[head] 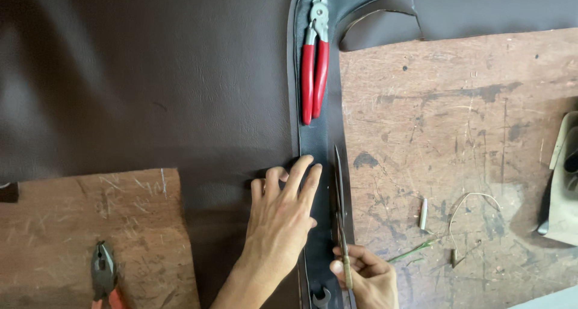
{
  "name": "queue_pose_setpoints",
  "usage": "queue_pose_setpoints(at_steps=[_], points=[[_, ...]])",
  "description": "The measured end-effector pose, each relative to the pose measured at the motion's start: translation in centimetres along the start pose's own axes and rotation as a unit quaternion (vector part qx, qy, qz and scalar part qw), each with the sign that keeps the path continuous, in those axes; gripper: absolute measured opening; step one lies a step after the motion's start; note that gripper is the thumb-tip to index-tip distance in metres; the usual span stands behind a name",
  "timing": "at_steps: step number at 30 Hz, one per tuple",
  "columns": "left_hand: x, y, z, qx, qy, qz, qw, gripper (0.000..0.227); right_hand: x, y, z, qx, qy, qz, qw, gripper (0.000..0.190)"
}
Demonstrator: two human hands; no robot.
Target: The person uses shears to cut a specific pattern from brown upholstery fabric by following the edges of a curved template, handling various fabric pieces and tools on a wooden workbench.
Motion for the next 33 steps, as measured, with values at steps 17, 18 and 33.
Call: queue_pose_setpoints(at_steps=[17,18,33], points=[[0.0,-0.6,-0.3,0.037,-0.01,0.012,0.999,0.091,3.1,1.7,-0.6,-0.009,-0.008,-0.004,1.0,0.036],[0.0,-0.7,-0.4,0.038,-0.009,0.011,0.999,0.092,2.9,1.6,-0.8,-0.007,-0.009,-0.009,1.0,0.036],[0.1,-0.7,-1.1,0.116,-0.042,0.037,0.992,0.094,5.1,3.1,-1.7,-0.008,0.02,-0.04,0.999,0.033]])
Point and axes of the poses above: each hand's wrist, its own z-axis away from the middle knuckle, its own y-axis out of the palm, x = y × z, the point moved 1 cm from there along -z, towards the middle knuckle, and after that the axes turned 1 degree about x, right-handed, at the moved point
